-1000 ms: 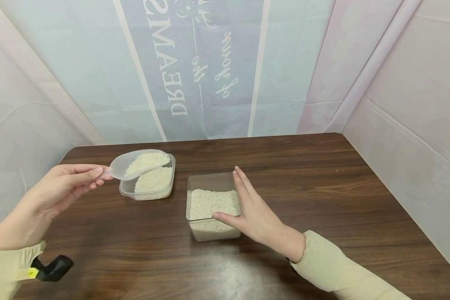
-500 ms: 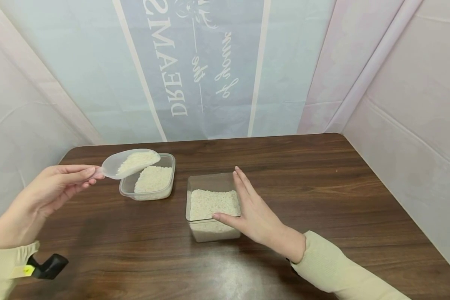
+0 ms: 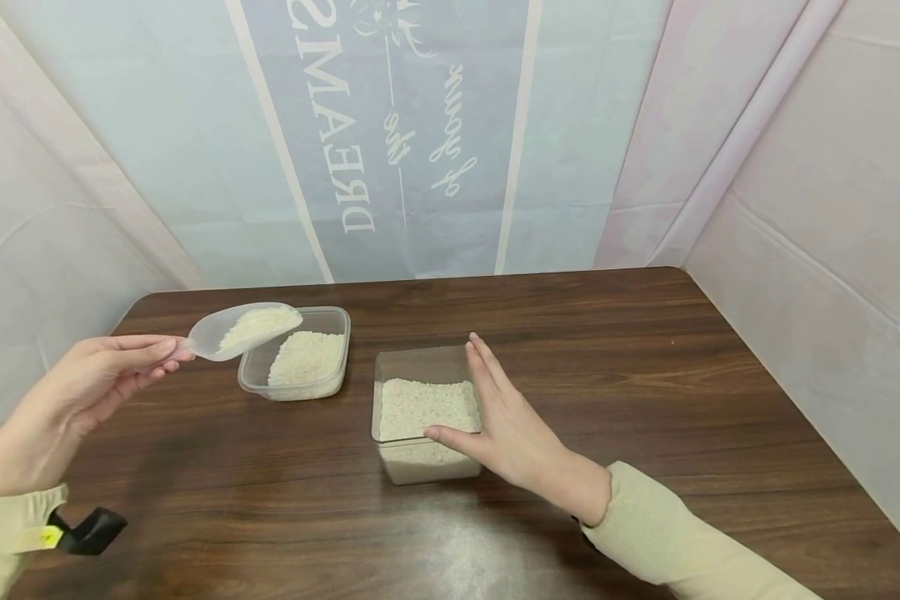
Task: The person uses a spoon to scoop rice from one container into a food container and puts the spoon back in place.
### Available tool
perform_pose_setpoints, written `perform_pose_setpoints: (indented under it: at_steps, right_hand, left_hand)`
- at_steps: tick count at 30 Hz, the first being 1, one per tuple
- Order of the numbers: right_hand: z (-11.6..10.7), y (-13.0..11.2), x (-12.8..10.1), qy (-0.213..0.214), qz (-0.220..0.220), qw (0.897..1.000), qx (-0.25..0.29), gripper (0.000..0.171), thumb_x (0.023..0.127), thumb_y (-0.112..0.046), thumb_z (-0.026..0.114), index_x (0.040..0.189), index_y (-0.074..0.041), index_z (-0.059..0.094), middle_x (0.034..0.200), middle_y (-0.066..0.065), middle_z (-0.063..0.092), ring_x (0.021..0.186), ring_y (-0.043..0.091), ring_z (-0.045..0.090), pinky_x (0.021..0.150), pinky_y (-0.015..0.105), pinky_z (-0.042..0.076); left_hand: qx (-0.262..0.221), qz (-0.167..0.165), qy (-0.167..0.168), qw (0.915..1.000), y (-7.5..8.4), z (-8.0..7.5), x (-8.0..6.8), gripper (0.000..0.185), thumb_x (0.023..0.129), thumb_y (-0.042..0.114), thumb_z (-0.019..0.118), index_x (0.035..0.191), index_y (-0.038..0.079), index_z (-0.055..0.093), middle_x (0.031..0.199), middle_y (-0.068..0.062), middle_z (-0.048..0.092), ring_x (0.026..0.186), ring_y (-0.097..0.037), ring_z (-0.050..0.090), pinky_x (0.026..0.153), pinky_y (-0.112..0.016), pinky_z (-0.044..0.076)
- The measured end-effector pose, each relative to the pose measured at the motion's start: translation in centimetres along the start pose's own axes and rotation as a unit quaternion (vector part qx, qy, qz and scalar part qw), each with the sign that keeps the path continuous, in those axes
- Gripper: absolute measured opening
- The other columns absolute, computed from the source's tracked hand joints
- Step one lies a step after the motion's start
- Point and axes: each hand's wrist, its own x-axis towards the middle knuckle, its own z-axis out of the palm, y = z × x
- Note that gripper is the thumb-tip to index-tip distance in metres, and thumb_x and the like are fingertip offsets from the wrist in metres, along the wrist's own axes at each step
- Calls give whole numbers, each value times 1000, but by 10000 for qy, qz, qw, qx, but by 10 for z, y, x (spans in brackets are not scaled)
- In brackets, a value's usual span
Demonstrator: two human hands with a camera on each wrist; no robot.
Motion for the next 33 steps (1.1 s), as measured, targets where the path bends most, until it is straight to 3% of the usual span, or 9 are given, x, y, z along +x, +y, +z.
perform_pose_setpoints:
  at_steps: [20, 33]
  right_hand:
    - [-1, -1, 0, -64, 70, 10000, -3, 95, 81, -51, 62, 147, -13, 5, 152, -2, 4, 135, 25, 21, 103, 49, 28]
    - [0, 0, 0, -76, 64, 10000, -3, 95, 81, -51, 61, 147, -11, 6, 152, -2, 4, 135, 25, 20, 103, 49, 27]
  left_hand:
    - [-151, -244, 134, 9995, -3, -24, 1, 32, 90, -10, 46, 83, 5, 72, 79, -8, 69, 71, -12, 66, 62, -18, 51]
    - [135, -508, 133, 9985, -5, -40, -2, 27, 89, -6, 50, 83, 7, 73, 80, -7, 70, 73, -11, 66, 65, -18, 51]
